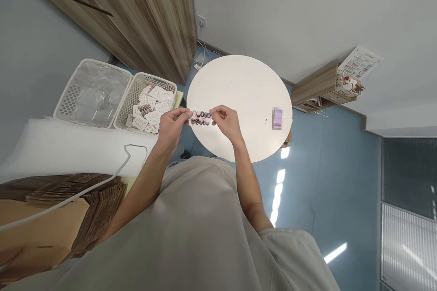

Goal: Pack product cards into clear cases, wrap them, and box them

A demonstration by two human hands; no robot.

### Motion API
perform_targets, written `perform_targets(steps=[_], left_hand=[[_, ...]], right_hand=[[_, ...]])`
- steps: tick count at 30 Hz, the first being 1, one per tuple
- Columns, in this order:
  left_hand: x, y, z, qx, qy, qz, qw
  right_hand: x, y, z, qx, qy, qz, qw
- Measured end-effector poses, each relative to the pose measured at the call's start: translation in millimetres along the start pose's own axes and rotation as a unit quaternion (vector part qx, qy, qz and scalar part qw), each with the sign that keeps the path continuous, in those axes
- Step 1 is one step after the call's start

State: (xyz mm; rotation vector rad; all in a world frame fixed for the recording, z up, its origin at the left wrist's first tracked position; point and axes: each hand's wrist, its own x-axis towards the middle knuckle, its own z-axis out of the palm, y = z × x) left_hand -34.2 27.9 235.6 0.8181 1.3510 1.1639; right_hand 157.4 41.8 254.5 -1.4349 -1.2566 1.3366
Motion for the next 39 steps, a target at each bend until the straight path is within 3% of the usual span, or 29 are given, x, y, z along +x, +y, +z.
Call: perform_targets(steps=[5, 8, 12, 16, 25, 31, 39], left_hand=[[0.9, -2.1, -0.9, -0.005, -0.012, 0.0, 1.0], [2.1, -4.4, -3.2, -0.016, -0.039, 0.033, 0.999], [1.2, -4.6, -4.9, 0.048, -0.083, 0.11, 0.989], [-2.0, -1.3, -2.2, 0.105, -0.085, 0.131, 0.982], [2.0, -9.1, 0.3, 0.123, -0.064, 0.11, 0.984], [9.0, -26.4, 0.0, 0.095, -0.037, 0.062, 0.993], [9.4, -33.3, 4.6, 0.083, -0.037, 0.006, 0.996]], right_hand=[[0.4, 1.3, -2.3, 0.006, 0.009, 0.015, 1.0], [0.6, 0.9, -5.2, 0.021, 0.021, 0.024, 0.999], [1.8, 5.0, -10.0, 0.047, 0.027, 0.048, 0.997], [4.2, 16.9, -13.0, 0.051, 0.015, 0.076, 0.996], [-4.3, 30.5, -15.9, 0.032, -0.016, 0.106, 0.994], [-14.8, 35.8, -16.5, 0.055, -0.05, 0.096, 0.993], [-15.3, 50.6, -12.6, 0.086, -0.052, 0.095, 0.99]])
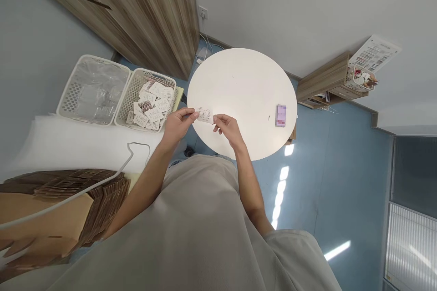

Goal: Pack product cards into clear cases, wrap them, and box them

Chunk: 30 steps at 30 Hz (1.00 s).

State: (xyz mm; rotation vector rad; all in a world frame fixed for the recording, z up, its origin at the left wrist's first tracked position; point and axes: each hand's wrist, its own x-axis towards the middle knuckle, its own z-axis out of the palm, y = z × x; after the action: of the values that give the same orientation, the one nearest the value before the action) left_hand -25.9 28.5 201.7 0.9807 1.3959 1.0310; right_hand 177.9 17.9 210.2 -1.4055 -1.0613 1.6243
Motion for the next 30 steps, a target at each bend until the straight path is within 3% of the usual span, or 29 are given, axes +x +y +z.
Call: perform_targets(steps=[4, 7, 12, 16, 23, 30], left_hand=[[-0.8, -7.2, 2.3, -0.071, -0.082, -0.089, 0.99], [-2.7, -18.9, 5.5, -0.134, -0.156, -0.183, 0.961], [-6.5, -42.9, 18.2, -0.203, -0.196, -0.262, 0.923], [-8.2, -56.1, 26.1, -0.19, -0.141, -0.282, 0.93], [-12.9, -73.2, 24.0, -0.156, -0.021, -0.259, 0.953], [-18.0, -100.2, 28.4, -0.123, 0.019, -0.276, 0.953]], right_hand=[[5.3, 6.3, -1.8, 0.027, -0.024, 0.029, 0.999], [8.0, 10.4, -3.4, 0.052, -0.055, 0.06, 0.995], [12.3, 23.9, -3.6, 0.075, -0.053, 0.088, 0.992], [18.9, 42.7, -6.7, 0.071, -0.031, 0.099, 0.992], [33.2, 78.1, -22.1, 0.019, -0.012, 0.115, 0.993], [44.4, 101.1, -26.5, -0.027, -0.015, 0.128, 0.991]])
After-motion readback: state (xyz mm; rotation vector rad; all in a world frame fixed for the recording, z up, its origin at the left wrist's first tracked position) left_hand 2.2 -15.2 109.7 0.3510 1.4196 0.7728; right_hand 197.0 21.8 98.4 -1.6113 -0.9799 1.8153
